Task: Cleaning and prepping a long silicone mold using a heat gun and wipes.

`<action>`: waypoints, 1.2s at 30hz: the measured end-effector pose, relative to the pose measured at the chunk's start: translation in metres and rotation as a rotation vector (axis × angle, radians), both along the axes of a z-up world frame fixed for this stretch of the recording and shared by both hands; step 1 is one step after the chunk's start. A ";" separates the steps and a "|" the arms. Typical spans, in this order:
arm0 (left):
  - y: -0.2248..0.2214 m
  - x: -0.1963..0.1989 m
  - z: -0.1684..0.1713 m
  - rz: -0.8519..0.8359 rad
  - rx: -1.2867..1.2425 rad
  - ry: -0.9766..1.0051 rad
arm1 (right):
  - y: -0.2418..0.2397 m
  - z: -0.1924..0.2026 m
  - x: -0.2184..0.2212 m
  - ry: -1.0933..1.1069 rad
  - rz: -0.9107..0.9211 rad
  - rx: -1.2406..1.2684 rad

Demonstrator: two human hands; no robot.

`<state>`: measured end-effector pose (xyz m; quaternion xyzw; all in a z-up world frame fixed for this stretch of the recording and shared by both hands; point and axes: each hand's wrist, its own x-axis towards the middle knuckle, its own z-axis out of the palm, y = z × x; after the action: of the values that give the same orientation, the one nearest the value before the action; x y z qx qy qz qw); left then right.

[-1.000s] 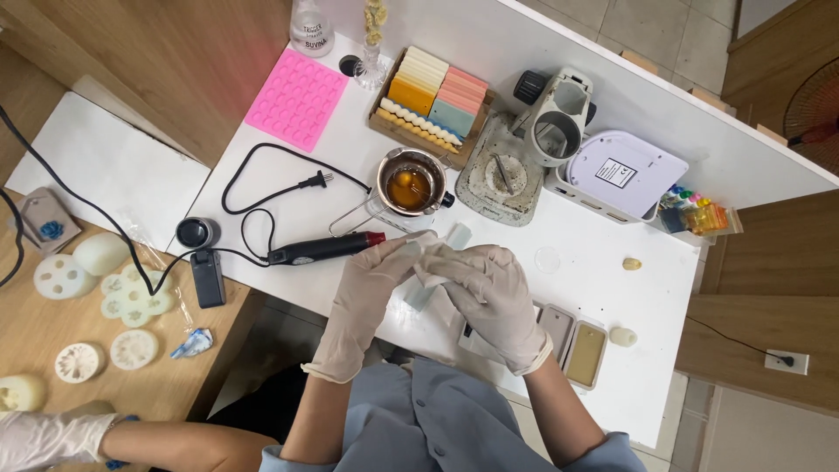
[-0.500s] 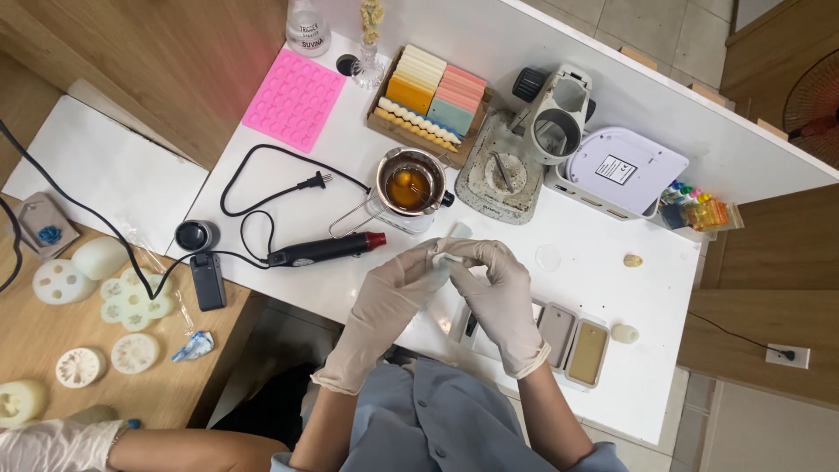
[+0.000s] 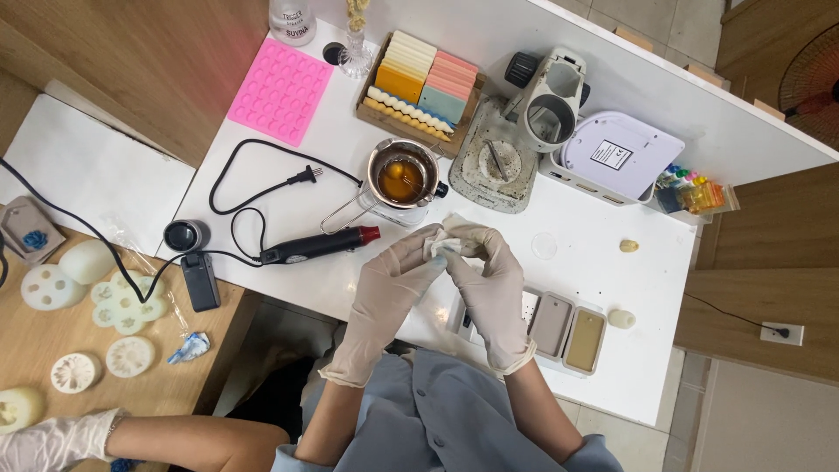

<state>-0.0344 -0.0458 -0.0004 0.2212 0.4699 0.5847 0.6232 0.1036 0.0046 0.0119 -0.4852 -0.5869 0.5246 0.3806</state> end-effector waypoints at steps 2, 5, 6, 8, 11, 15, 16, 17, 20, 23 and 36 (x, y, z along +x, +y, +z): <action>0.002 0.003 -0.003 -0.005 0.016 -0.029 | 0.001 -0.004 0.002 -0.009 -0.019 0.031; 0.005 0.008 -0.005 0.000 0.020 -0.060 | 0.003 -0.003 0.004 -0.019 -0.045 0.090; 0.006 0.011 -0.005 0.012 0.008 -0.065 | 0.003 -0.002 0.005 -0.023 -0.052 0.115; 0.008 0.012 -0.004 -0.010 0.042 0.026 | 0.004 -0.003 0.007 -0.044 -0.067 0.119; 0.009 0.014 -0.002 -0.013 0.100 0.131 | 0.008 0.000 0.010 -0.039 -0.048 0.057; 0.010 0.006 -0.001 -0.087 -0.052 0.211 | 0.010 -0.007 0.023 -0.017 0.116 -0.025; 0.008 0.004 0.003 -0.106 -0.050 0.213 | 0.010 -0.013 0.026 -0.016 0.097 -0.025; 0.006 0.001 0.008 -0.189 -0.063 0.271 | 0.009 -0.020 0.029 -0.102 0.144 0.013; 0.002 -0.002 0.011 -0.335 -0.088 0.406 | 0.003 -0.029 0.032 -0.214 0.178 0.033; -0.001 -0.005 0.000 -0.409 -0.127 0.481 | -0.001 -0.031 0.030 -0.305 0.209 -0.030; -0.020 -0.013 -0.026 -0.702 -0.168 0.582 | -0.025 -0.061 0.049 -0.379 0.460 -0.140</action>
<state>-0.0470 -0.0656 -0.0264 0.4707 0.5677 0.2117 0.6414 0.1530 -0.0206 -0.0490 -0.4539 -0.7043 0.5363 0.1011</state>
